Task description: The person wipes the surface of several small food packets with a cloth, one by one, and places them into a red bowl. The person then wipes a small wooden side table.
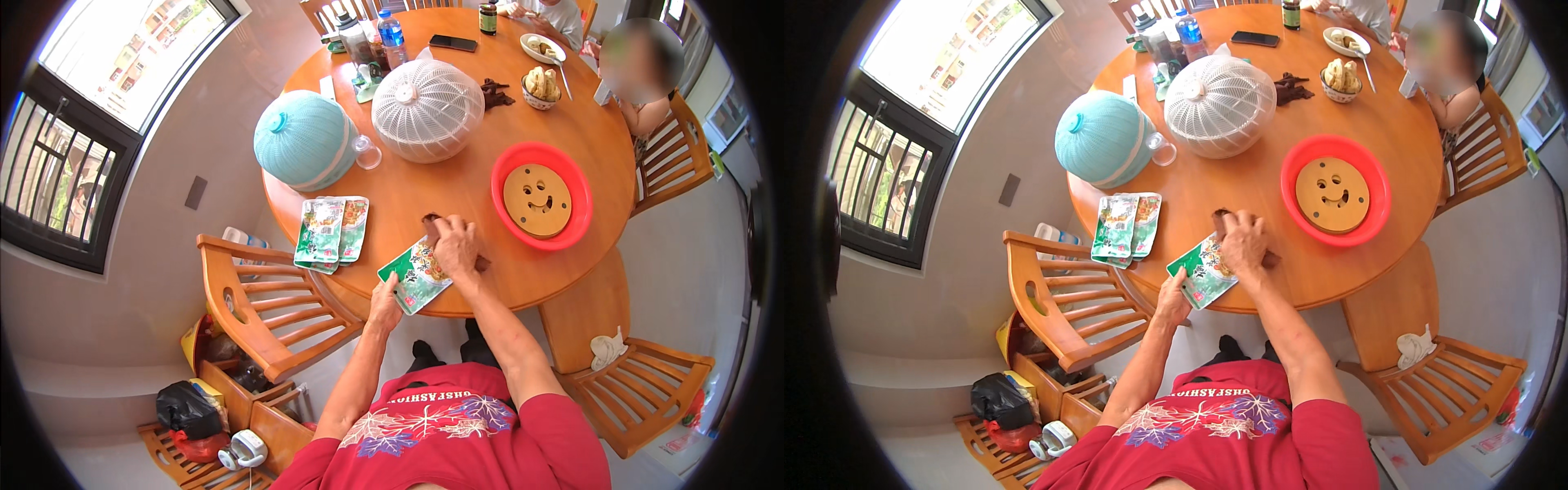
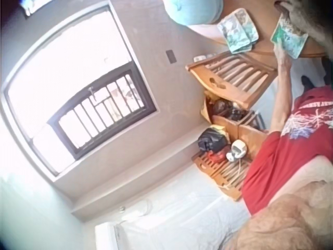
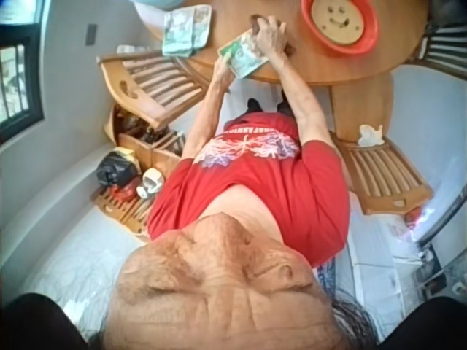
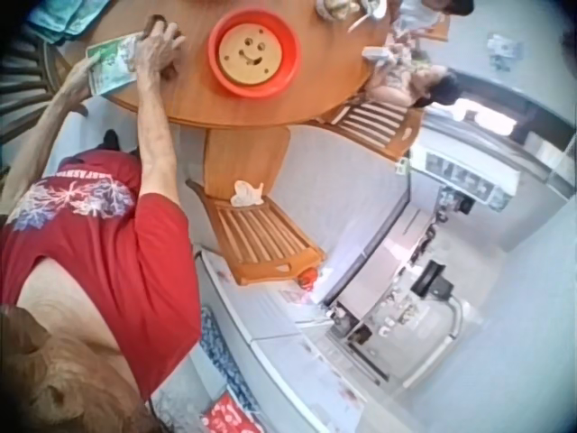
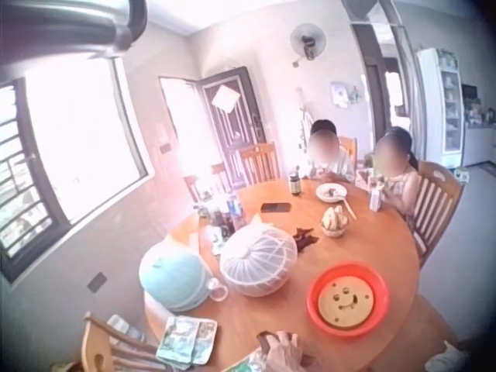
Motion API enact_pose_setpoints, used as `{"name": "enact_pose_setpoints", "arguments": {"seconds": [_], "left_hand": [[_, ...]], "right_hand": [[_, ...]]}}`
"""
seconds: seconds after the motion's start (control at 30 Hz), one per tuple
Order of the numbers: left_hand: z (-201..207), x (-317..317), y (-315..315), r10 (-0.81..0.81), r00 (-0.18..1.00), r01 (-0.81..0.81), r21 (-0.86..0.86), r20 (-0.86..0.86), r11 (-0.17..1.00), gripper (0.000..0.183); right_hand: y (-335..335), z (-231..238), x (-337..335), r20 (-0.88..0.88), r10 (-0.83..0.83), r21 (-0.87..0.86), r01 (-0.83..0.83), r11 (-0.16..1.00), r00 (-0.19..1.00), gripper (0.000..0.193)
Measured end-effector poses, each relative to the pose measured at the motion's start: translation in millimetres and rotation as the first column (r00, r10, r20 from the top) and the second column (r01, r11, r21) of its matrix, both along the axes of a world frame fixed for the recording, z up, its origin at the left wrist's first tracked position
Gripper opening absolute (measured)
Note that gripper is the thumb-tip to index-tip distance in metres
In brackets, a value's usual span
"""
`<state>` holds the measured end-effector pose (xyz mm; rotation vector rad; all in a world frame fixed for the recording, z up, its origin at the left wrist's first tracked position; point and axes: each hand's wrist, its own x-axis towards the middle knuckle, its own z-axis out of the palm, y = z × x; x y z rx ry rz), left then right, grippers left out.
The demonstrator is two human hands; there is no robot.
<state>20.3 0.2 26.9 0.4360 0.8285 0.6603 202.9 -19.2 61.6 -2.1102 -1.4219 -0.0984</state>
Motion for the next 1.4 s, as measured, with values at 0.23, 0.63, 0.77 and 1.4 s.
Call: {"name": "enact_pose_setpoints", "arguments": {"seconds": [0.23,0.63,0.77,1.4], "left_hand": [[-8,-6,3,-0.015,0.99,0.02,-0.035,0.139,0.999,0.043],[2,3,0,0.023,0.995,-0.011,-0.116,0.101,0.993,0.043],[-27,-8,5,-0.022,0.987,0.029,-0.046,0.159,0.998,0.042],[13,0,6,0.072,0.995,-0.062,-0.123,0.075,0.99,0.049]], "right_hand": [[-25,-1,-65,0.171,0.292,0.093,-0.31,0.946,0.941,0.03],[-67,17,-51,-0.031,0.203,0.147,-0.197,0.969,0.979,0.03],[-106,-1,-64,0.15,0.378,-0.014,-0.38,0.925,0.914,0.044],[-30,11,-75,0.123,0.412,-0.042,-0.41,0.911,0.903,0.026]]}}
